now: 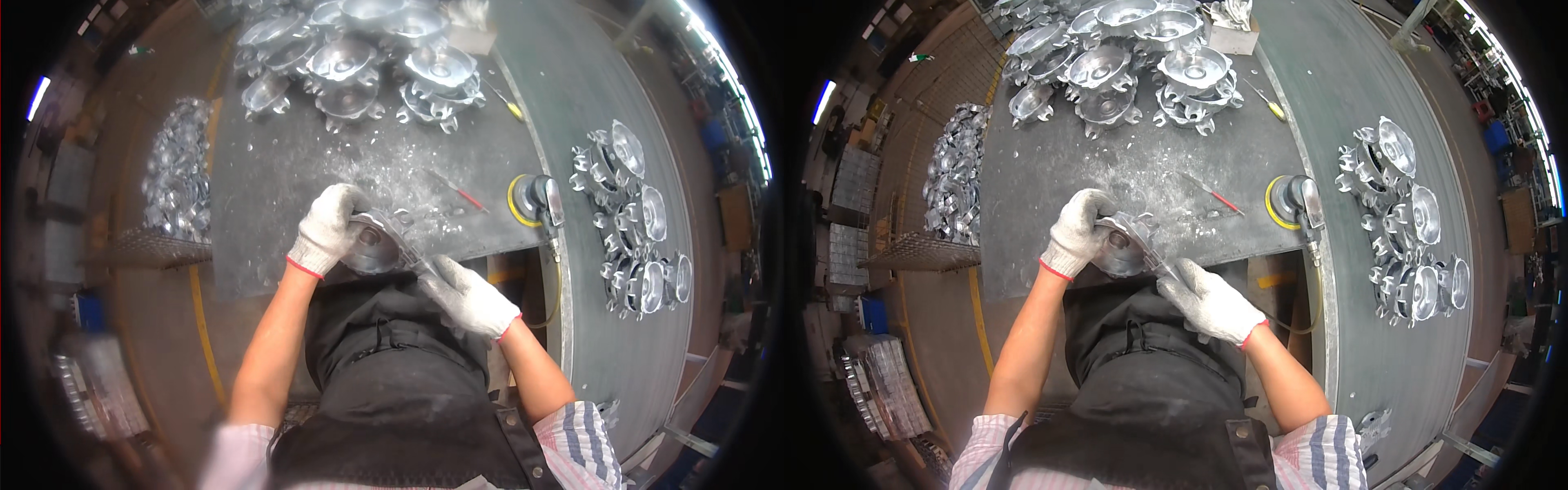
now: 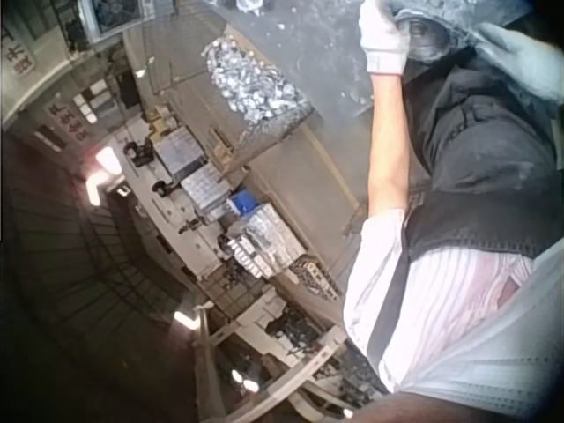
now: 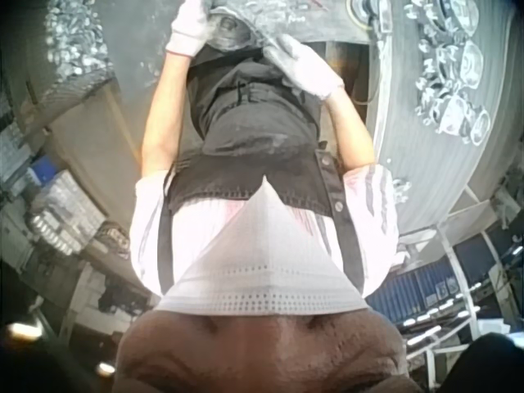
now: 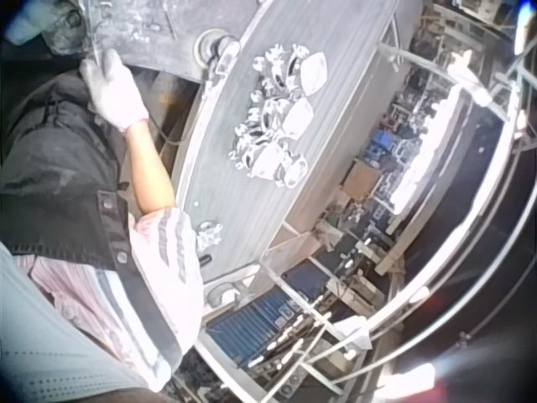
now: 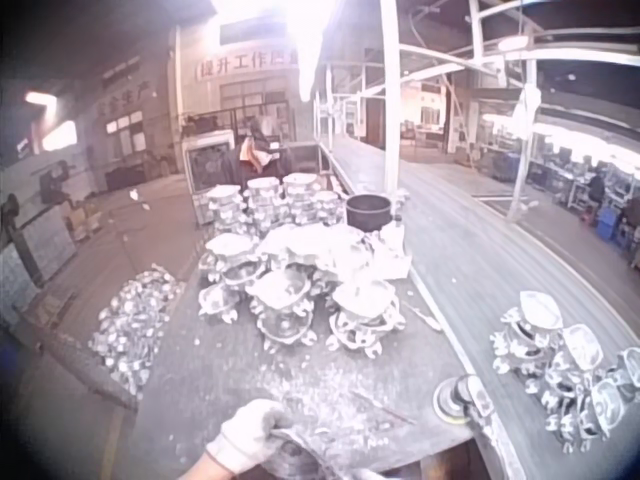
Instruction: The recorder marks metal part castings with a pen, uses an orbital sander to smooth surfaces, and uses a pneumatic scraper to deburr edges.
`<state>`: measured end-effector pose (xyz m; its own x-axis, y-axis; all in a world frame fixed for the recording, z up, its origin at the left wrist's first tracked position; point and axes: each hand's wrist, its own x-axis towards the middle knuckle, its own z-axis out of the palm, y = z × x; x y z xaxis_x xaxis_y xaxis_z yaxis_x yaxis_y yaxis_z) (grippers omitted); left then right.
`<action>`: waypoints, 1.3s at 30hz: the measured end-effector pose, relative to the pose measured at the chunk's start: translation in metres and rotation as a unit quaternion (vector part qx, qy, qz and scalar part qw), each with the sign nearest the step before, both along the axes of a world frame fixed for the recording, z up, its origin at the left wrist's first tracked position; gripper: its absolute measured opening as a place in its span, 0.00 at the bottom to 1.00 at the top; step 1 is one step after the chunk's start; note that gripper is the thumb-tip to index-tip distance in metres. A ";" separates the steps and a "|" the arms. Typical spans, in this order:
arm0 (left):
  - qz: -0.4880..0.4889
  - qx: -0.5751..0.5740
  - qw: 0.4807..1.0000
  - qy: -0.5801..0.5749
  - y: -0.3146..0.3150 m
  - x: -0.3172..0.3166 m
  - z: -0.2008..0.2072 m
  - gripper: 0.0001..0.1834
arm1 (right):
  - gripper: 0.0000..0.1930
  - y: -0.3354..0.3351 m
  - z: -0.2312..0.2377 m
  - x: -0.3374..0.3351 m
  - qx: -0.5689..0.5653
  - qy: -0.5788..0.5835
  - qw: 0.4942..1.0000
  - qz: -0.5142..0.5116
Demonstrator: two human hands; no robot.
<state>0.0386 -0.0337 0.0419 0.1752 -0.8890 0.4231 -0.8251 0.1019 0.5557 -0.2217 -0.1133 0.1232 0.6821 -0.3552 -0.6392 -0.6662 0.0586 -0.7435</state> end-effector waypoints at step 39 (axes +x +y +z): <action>0.074 0.048 0.995 0.052 -0.005 -0.010 0.009 0.16 | 0.24 0.005 -0.020 0.004 -0.058 -0.023 0.996 -0.059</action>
<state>0.0288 -0.0384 0.0505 0.3459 -0.8855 0.3102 -0.7648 -0.0746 0.6399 -0.2180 -0.1086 0.1032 0.6594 -0.5035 -0.5583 -0.6244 0.0467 -0.7797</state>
